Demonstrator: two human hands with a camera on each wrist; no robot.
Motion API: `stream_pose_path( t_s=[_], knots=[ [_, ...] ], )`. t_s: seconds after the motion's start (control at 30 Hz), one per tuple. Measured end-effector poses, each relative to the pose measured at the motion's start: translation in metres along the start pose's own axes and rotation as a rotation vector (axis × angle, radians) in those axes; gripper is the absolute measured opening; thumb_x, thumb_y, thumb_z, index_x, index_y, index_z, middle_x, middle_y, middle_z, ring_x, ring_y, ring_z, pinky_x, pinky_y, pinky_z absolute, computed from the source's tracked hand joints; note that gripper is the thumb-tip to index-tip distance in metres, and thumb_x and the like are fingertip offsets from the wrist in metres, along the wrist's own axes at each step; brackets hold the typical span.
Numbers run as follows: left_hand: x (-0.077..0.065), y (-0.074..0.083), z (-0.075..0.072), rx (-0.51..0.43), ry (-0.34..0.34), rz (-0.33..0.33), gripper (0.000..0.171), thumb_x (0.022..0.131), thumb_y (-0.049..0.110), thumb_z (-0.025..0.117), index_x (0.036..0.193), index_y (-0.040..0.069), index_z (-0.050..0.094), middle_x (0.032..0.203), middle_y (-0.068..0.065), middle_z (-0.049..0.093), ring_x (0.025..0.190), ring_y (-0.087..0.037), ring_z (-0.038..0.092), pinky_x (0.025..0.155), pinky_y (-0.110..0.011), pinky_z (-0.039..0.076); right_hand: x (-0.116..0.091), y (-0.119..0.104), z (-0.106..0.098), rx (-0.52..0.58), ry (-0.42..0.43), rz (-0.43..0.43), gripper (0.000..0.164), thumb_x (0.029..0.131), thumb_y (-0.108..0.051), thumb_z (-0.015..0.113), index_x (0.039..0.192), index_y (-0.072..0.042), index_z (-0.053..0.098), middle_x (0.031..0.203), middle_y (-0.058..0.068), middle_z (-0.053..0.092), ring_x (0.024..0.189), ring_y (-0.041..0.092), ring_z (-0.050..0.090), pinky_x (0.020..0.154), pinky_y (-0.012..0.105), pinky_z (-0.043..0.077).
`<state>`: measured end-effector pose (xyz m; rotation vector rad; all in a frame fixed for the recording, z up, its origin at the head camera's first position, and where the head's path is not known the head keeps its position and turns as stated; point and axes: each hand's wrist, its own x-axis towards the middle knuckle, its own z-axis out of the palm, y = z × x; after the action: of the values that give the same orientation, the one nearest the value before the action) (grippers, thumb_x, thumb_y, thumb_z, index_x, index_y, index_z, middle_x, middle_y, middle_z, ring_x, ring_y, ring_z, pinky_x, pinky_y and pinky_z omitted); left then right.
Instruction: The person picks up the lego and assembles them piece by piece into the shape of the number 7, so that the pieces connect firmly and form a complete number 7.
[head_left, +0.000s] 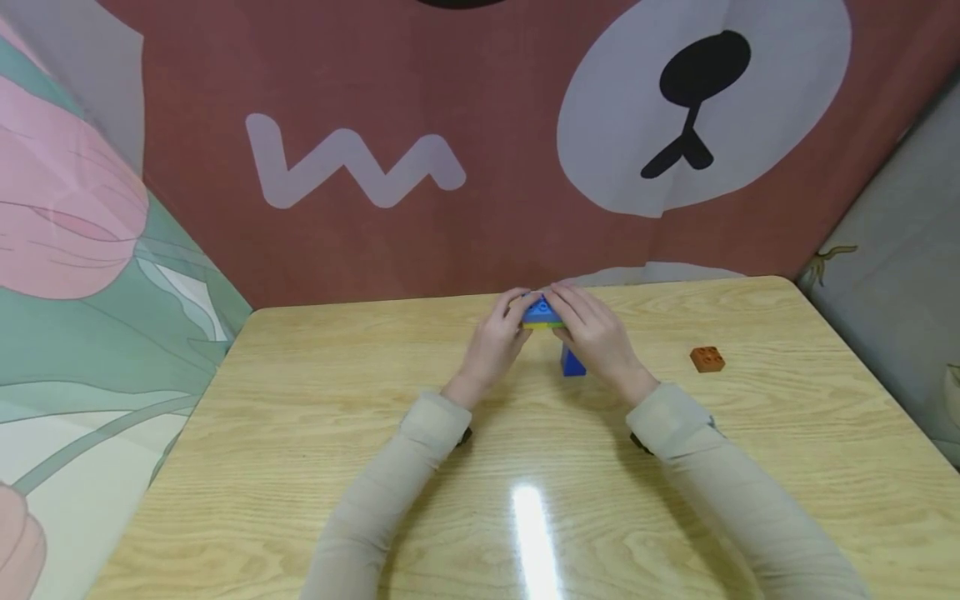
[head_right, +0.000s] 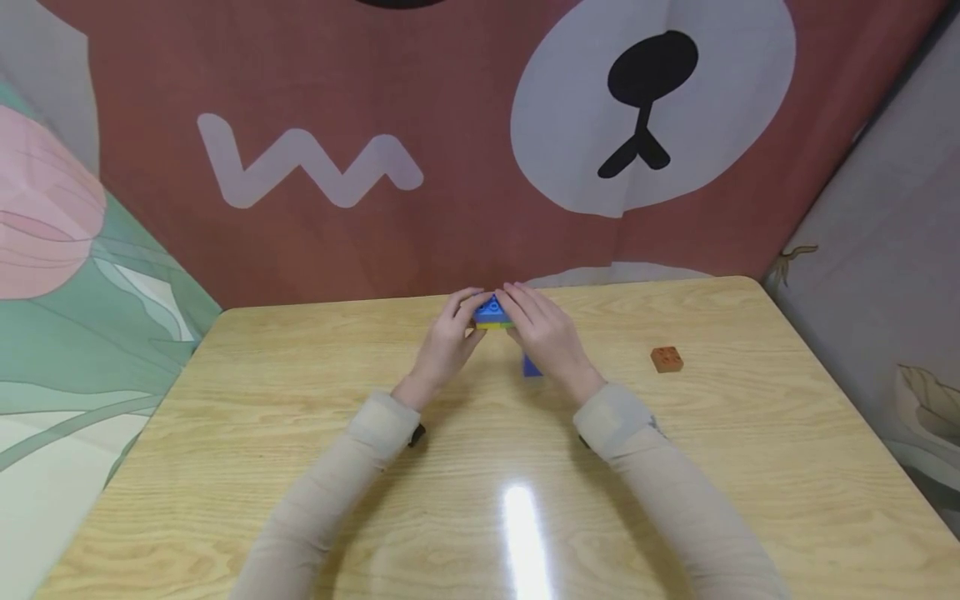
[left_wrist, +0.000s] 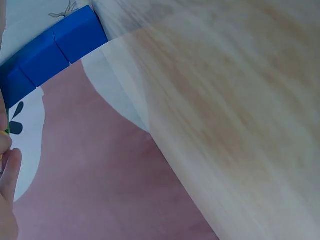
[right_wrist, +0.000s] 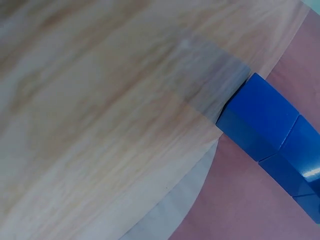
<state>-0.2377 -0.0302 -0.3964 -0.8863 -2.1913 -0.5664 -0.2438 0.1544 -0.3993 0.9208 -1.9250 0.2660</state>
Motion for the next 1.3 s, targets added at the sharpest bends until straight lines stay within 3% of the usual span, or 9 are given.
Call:
stream_pose_path(
  t_s=[0.17,0.27,0.43,0.57,0.7,0.9,1.0,1.1,1.3],
  knots=[
    [-0.001,0.002,-0.001,0.078,-0.032,-0.002,0.048,0.083,0.005,0.072,0.127,0.007,0.053,0.124,-0.015,0.055,0.09,-0.021,0.069,0.07,-0.021,0.058,0.0,-0.001,0.0,-0.011,0.007,-0.003,0.061,0.063,-0.004,0.087,0.118,0.005,0.062,0.115,0.022,0.066,0.103,0.036,0.065,0.088,0.044,0.056],
    [0.0,-0.001,-0.002,0.255,0.005,0.091,0.049,0.08,0.015,0.077,0.125,0.012,0.058,0.125,-0.011,0.059,0.094,-0.018,0.068,0.071,-0.021,0.058,0.0,-0.001,-0.001,-0.012,-0.002,-0.008,0.062,0.063,-0.005,0.087,0.119,0.006,0.061,0.116,0.022,0.066,0.104,0.036,0.065,0.09,0.044,0.055],
    [0.001,-0.009,-0.003,0.463,0.12,0.278,0.046,0.08,0.025,0.077,0.122,0.014,0.063,0.123,-0.002,0.066,0.11,-0.016,0.063,0.097,-0.022,0.051,-0.002,-0.001,-0.002,-0.021,0.007,-0.022,0.064,0.064,-0.006,0.086,0.121,0.007,0.06,0.117,0.022,0.066,0.105,0.035,0.065,0.089,0.043,0.055],
    [0.001,-0.013,-0.004,0.427,0.139,0.356,0.042,0.084,0.022,0.073,0.123,0.009,0.063,0.121,-0.003,0.067,0.113,-0.016,0.063,0.103,-0.025,0.047,-0.004,0.001,-0.002,-0.033,0.034,-0.053,0.049,0.076,-0.01,0.078,0.118,0.007,0.062,0.114,0.021,0.068,0.103,0.034,0.066,0.086,0.042,0.056],
    [0.0,-0.016,-0.006,0.383,0.135,0.401,0.039,0.086,0.021,0.07,0.122,0.006,0.063,0.12,-0.005,0.067,0.112,-0.016,0.064,0.101,-0.025,0.049,-0.004,0.002,0.0,-0.037,0.084,-0.088,0.033,0.096,-0.02,0.055,0.115,0.006,0.064,0.11,0.021,0.069,0.099,0.033,0.068,0.082,0.04,0.057],
    [0.0,-0.018,-0.009,0.35,0.135,0.429,0.041,0.082,0.02,0.074,0.119,0.004,0.064,0.118,-0.006,0.069,0.109,-0.016,0.065,0.097,-0.025,0.051,-0.002,0.001,-0.001,-0.038,0.102,-0.109,0.038,0.101,-0.024,0.044,0.113,0.005,0.066,0.107,0.02,0.071,0.097,0.032,0.069,0.08,0.039,0.058],
    [0.001,-0.018,-0.009,0.342,0.13,0.427,0.041,0.082,0.019,0.074,0.119,0.004,0.065,0.117,-0.007,0.069,0.109,-0.016,0.065,0.097,-0.025,0.051,-0.002,0.0,-0.002,-0.046,0.083,-0.101,0.037,0.1,-0.024,0.046,0.113,0.005,0.066,0.108,0.019,0.07,0.098,0.032,0.069,0.081,0.038,0.058],
    [0.0,-0.018,-0.008,0.341,0.121,0.413,0.043,0.081,0.019,0.075,0.119,0.004,0.064,0.117,-0.006,0.069,0.108,-0.017,0.065,0.098,-0.025,0.051,-0.002,0.0,-0.002,-0.037,0.065,-0.09,0.032,0.091,-0.017,0.062,0.114,0.006,0.065,0.11,0.02,0.07,0.099,0.032,0.069,0.082,0.039,0.058],
    [-0.001,-0.018,-0.007,0.316,0.08,0.339,0.052,0.073,0.016,0.082,0.121,0.007,0.063,0.118,-0.008,0.067,0.107,-0.02,0.065,0.098,-0.026,0.051,-0.002,-0.001,-0.002,0.012,0.031,-0.065,0.061,0.064,-0.012,0.086,0.118,0.007,0.063,0.112,0.022,0.068,0.1,0.035,0.068,0.085,0.043,0.057]
  ],
)
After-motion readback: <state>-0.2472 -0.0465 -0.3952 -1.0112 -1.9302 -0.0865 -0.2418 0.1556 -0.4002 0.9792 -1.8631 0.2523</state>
